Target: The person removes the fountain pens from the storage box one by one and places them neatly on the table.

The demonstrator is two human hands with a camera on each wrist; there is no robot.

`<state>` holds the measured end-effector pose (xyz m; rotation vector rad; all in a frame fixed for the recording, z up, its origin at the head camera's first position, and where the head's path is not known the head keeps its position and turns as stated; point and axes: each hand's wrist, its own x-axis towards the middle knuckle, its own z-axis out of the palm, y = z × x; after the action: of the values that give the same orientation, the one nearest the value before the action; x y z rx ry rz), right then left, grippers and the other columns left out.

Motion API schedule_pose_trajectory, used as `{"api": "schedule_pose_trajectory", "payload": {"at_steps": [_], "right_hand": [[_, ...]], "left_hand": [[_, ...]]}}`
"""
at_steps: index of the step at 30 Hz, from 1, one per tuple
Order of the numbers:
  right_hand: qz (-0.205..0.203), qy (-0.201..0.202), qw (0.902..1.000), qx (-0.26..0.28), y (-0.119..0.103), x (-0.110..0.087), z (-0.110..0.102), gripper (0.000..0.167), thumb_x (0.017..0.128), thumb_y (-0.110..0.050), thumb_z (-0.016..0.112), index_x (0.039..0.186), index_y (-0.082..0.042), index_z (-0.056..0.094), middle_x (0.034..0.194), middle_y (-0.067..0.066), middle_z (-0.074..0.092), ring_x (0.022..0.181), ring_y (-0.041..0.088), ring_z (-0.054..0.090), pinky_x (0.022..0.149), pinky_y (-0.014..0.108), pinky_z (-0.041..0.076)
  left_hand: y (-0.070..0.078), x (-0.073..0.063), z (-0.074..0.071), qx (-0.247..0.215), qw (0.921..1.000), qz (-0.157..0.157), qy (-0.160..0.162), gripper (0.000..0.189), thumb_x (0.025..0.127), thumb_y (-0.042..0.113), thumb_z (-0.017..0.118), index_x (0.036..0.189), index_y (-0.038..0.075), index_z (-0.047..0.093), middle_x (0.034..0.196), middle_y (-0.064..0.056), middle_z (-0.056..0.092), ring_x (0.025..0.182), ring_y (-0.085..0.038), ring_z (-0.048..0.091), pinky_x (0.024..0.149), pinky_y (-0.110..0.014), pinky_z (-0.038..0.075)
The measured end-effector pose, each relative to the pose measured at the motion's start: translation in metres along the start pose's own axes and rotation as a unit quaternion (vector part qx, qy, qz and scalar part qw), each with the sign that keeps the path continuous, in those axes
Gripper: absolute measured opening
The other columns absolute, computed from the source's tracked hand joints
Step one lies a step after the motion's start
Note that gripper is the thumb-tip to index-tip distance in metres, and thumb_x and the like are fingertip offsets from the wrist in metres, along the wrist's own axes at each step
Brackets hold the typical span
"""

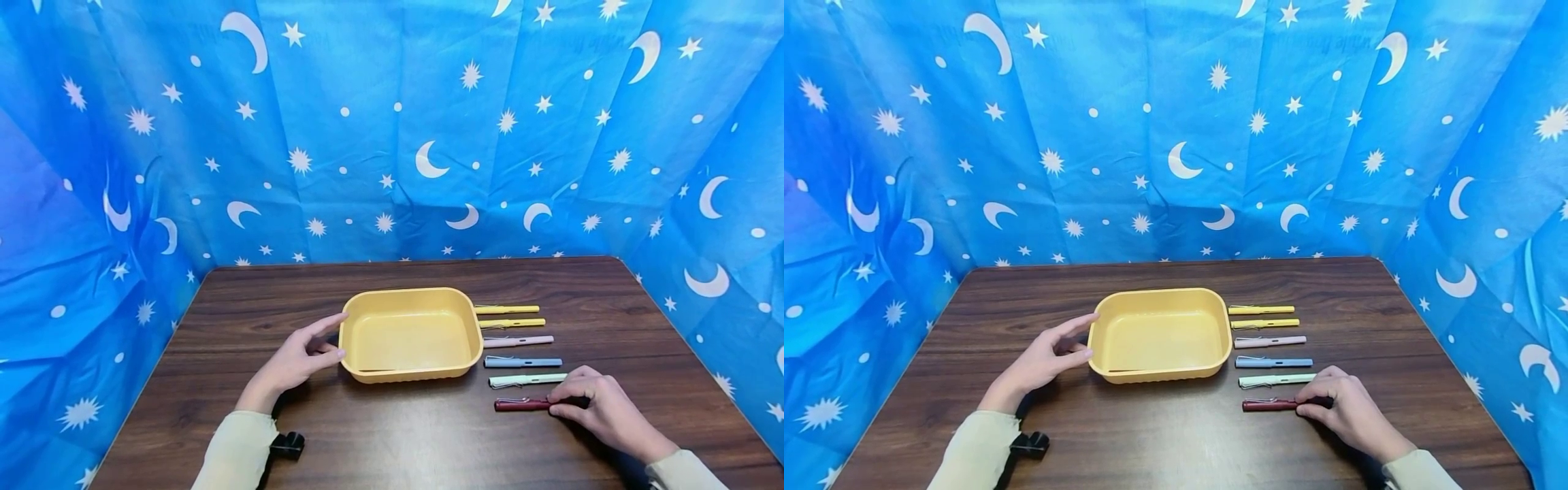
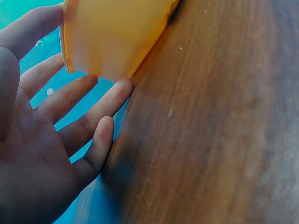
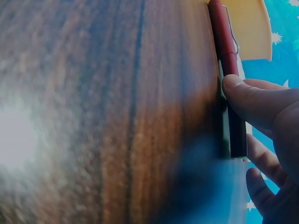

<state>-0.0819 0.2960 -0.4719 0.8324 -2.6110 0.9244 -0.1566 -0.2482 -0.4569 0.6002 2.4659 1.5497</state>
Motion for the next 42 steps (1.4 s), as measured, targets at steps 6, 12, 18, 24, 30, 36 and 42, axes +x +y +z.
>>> {"api": "schedule_pose_trajectory", "payload": {"at_steps": [6,12,18,24,30,36,42], "right_hand": [[-0.019,-0.002,0.9998,-0.008,0.0024,0.0008,-0.0015,0.026,0.081,-0.01,0.091,0.091,-0.032,0.081,0.086,-0.013,0.076,0.085,0.001,0.061,0.073,0.016,0.048],[-0.029,0.006,0.9994,-0.018,0.0027,0.0018,-0.0009,0.034,0.075,-0.004,0.093,0.092,-0.031,0.082,0.088,-0.016,0.075,0.085,0.001,0.061,0.074,0.012,0.046],[-0.033,0.008,0.999,-0.028,0.0016,0.0027,-0.0009,0.039,0.071,0.0,0.095,0.092,-0.03,0.082,0.09,-0.022,0.073,0.085,0.001,0.062,0.075,0.012,0.046],[-0.028,-0.002,0.9994,-0.02,0.0006,0.0026,-0.0019,0.039,0.072,0.0,0.094,0.091,-0.031,0.081,0.09,-0.022,0.073,0.085,0.001,0.062,0.074,0.014,0.048],[-0.032,-0.014,0.9993,-0.014,0.0009,0.0019,-0.0036,0.038,0.074,0.0,0.093,0.092,-0.032,0.081,0.089,-0.019,0.073,0.086,0.002,0.061,0.075,0.014,0.048],[-0.037,-0.024,0.9989,-0.016,0.002,0.0028,-0.005,0.036,0.075,-0.002,0.092,0.094,-0.031,0.081,0.09,-0.019,0.073,0.087,0.001,0.062,0.075,0.015,0.049],[-0.042,-0.023,0.9985,-0.026,0.0033,0.0032,-0.0052,0.038,0.075,-0.001,0.093,0.095,-0.031,0.081,0.093,-0.023,0.072,0.087,0.001,0.062,0.076,0.015,0.048]], "left_hand": [[-0.0019,-0.0005,0.0005,0.001,1.0,0.0,0.002,0.066,0.102,0.022,0.073,0.16,0.012,0.045,0.159,-0.025,0.046,0.103,-0.023,0.072,0.087,-0.027,0.056],[-0.0022,0.0,0.0002,0.009,0.9999,-0.006,0.006,0.067,0.101,0.024,0.074,0.161,0.016,0.045,0.159,-0.021,0.047,0.102,-0.019,0.072,0.087,-0.028,0.056],[-0.0036,0.0007,-0.0007,0.001,1.0,0.0,0.002,0.067,0.101,0.022,0.074,0.161,0.016,0.045,0.159,-0.022,0.047,0.102,-0.019,0.073,0.086,-0.028,0.057],[-0.0049,0.0007,-0.0007,-0.001,1.0,0.003,0.001,0.066,0.101,0.021,0.074,0.161,0.016,0.045,0.16,-0.023,0.046,0.102,-0.02,0.073,0.086,-0.028,0.057],[-0.0037,0.0011,-0.0012,-0.001,1.0,-0.003,0.001,0.066,0.101,0.023,0.074,0.161,0.019,0.046,0.16,-0.02,0.046,0.102,-0.02,0.073,0.087,-0.028,0.057],[-0.0044,0.0013,-0.0012,-0.004,1.0,0.003,-0.001,0.066,0.101,0.023,0.074,0.161,0.019,0.045,0.16,-0.021,0.046,0.102,-0.02,0.073,0.087,-0.029,0.057],[-0.0052,0.0017,-0.001,-0.001,1.0,0.003,-0.001,0.066,0.101,0.022,0.074,0.161,0.02,0.045,0.161,-0.021,0.046,0.103,-0.02,0.073,0.087,-0.029,0.057]]}}
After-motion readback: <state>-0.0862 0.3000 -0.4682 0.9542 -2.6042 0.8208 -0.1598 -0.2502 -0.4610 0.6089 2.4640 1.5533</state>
